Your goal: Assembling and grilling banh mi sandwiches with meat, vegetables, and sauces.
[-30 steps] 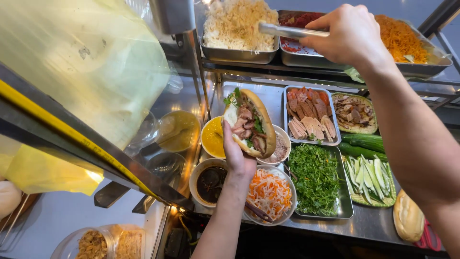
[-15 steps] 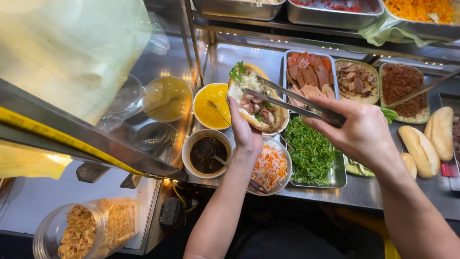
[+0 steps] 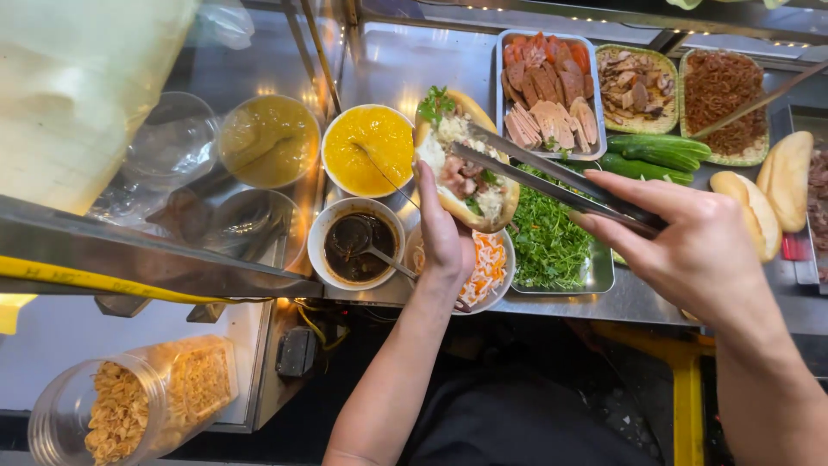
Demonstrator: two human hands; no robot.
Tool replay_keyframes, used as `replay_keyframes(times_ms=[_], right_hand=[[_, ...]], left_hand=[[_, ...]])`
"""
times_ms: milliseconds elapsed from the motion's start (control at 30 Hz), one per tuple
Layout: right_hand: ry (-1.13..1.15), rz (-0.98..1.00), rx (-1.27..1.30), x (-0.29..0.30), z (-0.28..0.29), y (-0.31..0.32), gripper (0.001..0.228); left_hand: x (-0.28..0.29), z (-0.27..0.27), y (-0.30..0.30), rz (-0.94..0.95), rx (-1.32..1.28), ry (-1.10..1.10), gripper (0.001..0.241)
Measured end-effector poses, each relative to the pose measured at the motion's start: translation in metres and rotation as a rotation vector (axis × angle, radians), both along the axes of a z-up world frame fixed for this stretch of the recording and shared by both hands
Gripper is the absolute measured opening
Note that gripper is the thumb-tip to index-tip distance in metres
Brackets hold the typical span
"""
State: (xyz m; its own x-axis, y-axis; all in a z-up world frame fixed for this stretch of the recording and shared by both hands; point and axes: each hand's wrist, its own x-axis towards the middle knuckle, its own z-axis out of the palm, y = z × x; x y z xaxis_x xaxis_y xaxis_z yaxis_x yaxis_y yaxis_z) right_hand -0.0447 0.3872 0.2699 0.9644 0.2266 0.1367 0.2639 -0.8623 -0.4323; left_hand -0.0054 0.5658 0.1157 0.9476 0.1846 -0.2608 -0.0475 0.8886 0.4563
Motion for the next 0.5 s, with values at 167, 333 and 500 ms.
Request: replay_keyframes(times_ms=[167,333,500], right_hand=[[0.040,0.010,-0.008,-0.009,-0.001,-0.021,0.038],[0.031,0.141,-0.034,-0.014,0.006,-0.050,0.047],[0.048,0.166,0.091,-0.017,0.001,-0.077,0.045]], left_hand=[[-0.016,-0.001,-0.009,0.004,-0.048,-0.016,0.066],[-0.024,0.003,-0.020,0.001,-0.036,-0.051,0.078],[-0.044,-0.003,-0.045,0.009,-0.097,-0.196,0.077]])
